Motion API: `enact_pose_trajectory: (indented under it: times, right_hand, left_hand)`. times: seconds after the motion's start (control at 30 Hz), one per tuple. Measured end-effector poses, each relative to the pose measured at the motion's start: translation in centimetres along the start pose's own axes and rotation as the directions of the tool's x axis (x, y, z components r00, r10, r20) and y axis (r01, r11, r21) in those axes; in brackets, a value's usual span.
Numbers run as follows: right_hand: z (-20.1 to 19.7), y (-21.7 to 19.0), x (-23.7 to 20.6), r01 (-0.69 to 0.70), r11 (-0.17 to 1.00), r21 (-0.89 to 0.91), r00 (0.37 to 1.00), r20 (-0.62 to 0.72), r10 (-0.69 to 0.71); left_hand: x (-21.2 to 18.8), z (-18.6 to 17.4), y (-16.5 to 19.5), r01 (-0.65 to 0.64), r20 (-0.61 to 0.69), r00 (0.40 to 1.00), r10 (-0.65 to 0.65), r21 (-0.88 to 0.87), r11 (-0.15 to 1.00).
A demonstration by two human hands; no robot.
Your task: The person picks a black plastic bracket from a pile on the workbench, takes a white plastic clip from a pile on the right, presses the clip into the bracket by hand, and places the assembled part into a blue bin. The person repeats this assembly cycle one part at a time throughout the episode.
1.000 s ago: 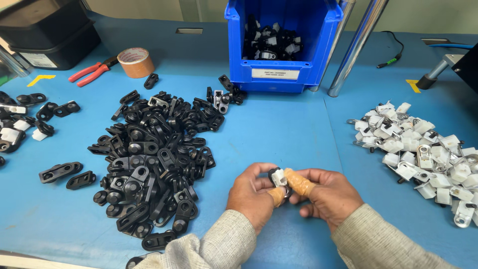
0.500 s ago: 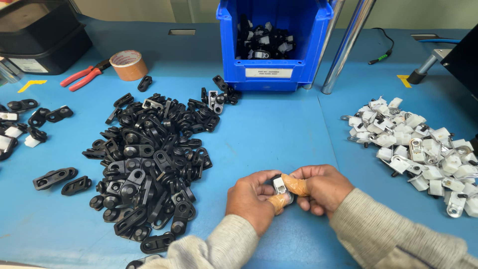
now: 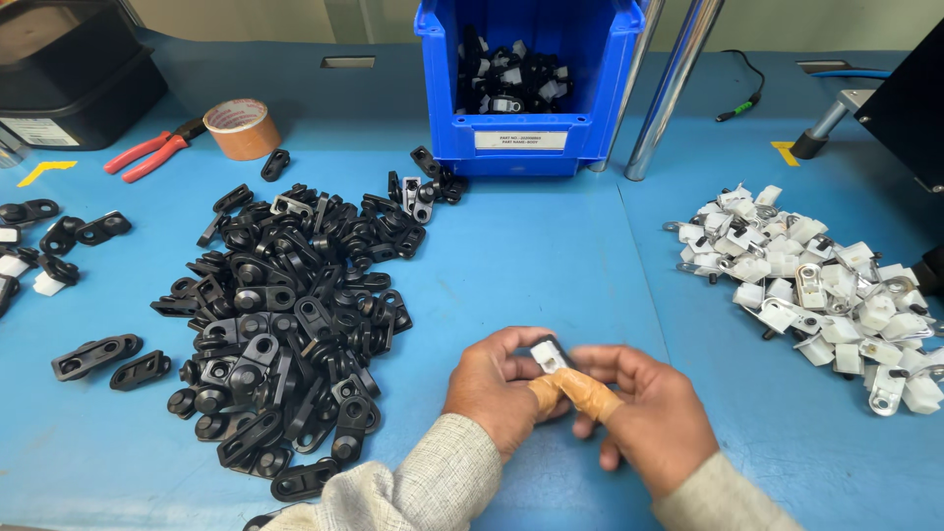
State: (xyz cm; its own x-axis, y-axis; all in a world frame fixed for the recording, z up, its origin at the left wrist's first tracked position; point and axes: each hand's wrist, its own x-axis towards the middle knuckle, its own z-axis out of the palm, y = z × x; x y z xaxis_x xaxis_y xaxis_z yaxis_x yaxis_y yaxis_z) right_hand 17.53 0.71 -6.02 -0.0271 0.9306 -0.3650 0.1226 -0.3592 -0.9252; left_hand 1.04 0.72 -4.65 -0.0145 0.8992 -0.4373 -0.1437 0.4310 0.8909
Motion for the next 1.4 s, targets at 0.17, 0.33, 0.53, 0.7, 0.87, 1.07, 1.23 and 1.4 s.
enact_pose_trajectory:
  times: [0.17,0.33,0.53,0.7,0.87,1.07,1.23,1.4]
  right_hand:
    - [0.4,-0.2,1.1,-0.080,0.994,0.075,0.993,-0.082,0.086]
    - [1.4,0.8,0.8,-0.038,0.999,-0.001,0.978,-0.203,0.037]
    - [1.1,-0.2,-0.2,-0.067,0.998,-0.005,0.994,-0.090,0.067]
    - [0.2,-2.2,0.3,-0.083,0.993,-0.078,0.997,-0.012,0.082]
    - [-0.4,-3.0,0.7,0.109,0.904,-0.413,0.994,0.033,-0.105]
    - [0.1,-2.3,1.5,0.080,0.994,-0.068,0.994,-0.072,-0.085]
    - [-1.0,-1.6,2.2,-0.073,0.994,0.085,0.997,0.014,0.072]
    - [-1.4,-1.1,2.9,-0.040,0.999,0.016,0.999,0.029,0.040]
  left_hand:
    - [-1.0,1.0,0.0,-0.082,-0.090,0.991,0.098,0.160,0.984]
    - [-1.0,1.8,-0.1,-0.018,-0.202,0.979,0.034,0.077,0.997]
    - [0.0,1.1,-1.0,0.001,-0.104,0.995,-0.008,-0.066,0.998]
    - [0.9,-0.8,0.3,0.028,0.137,0.989,-0.050,0.162,0.986]
    - [0.4,-1.4,0.9,0.003,0.219,0.974,-0.061,0.258,0.966]
    - [0.2,0.6,-0.3,-0.062,0.023,0.998,0.058,0.210,0.976]
    - [0.4,0.3,0.1,0.074,0.068,0.995,-0.071,-0.049,0.996]
    - [-0.5,0.3,1.1,0.064,0.096,0.992,-0.082,0.177,0.982]
